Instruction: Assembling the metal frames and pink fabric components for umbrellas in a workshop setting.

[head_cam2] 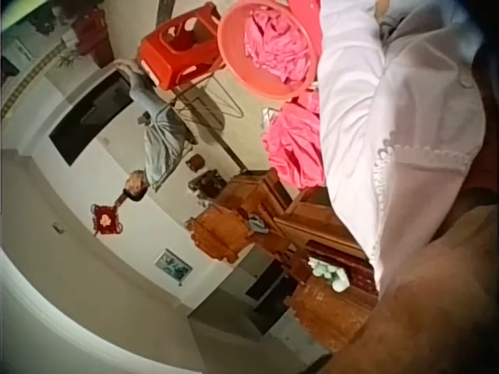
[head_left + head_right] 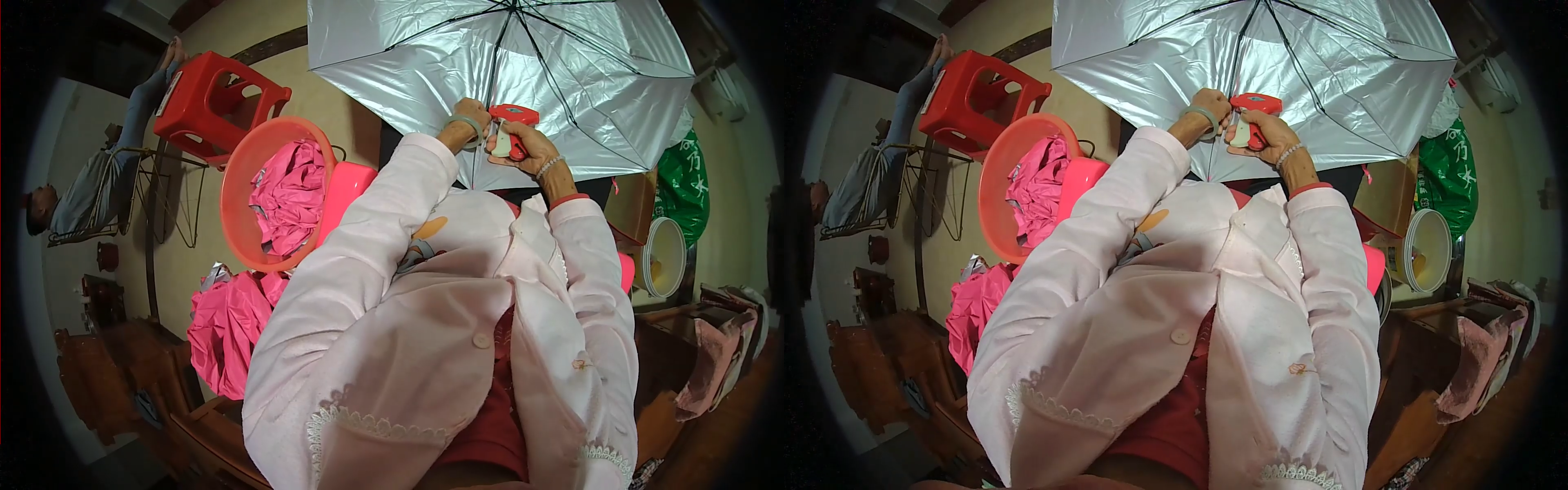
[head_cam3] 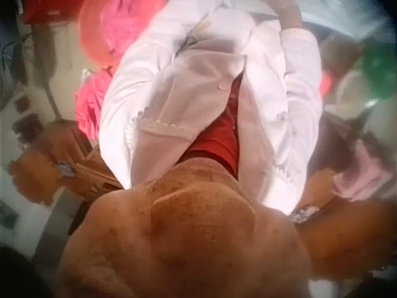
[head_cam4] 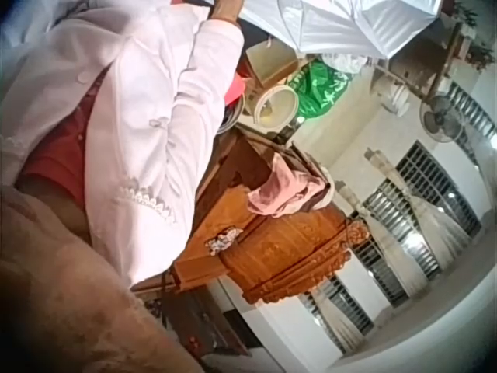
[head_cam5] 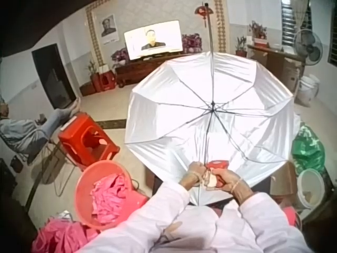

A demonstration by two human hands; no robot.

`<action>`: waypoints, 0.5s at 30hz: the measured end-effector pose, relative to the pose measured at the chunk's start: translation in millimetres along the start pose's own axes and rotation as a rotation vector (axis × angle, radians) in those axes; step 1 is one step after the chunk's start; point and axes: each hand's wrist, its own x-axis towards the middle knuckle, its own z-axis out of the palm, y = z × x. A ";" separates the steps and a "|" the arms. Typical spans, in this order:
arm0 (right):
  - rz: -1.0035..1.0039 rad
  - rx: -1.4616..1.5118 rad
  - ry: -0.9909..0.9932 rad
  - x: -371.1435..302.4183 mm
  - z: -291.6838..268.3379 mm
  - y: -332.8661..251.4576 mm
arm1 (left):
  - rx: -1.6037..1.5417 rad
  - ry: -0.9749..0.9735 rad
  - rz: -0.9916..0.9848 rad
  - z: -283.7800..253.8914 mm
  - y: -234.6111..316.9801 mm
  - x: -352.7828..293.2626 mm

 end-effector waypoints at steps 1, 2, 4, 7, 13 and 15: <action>-0.005 0.000 -0.005 0.0 -0.1 0.1 | 0.002 -0.003 -0.005 -0.5 0.4 -0.6; -0.005 0.000 -0.005 0.9 -1.4 0.2 | 0.004 -0.007 -0.009 -0.5 1.0 -0.8; 0.009 0.021 -0.002 3.5 -3.4 0.5 | -0.007 -0.010 -0.014 -0.2 1.3 -0.9; 0.013 0.029 0.002 3.3 -3.9 0.3 | -0.028 -0.015 -0.024 0.9 0.2 0.5; -0.006 0.033 0.007 2.6 -1.1 1.8 | -0.034 0.011 0.033 3.5 -14.9 12.9; -0.011 0.033 0.020 3.7 -1.6 2.9 | -0.010 -0.003 0.077 6.9 -14.1 14.1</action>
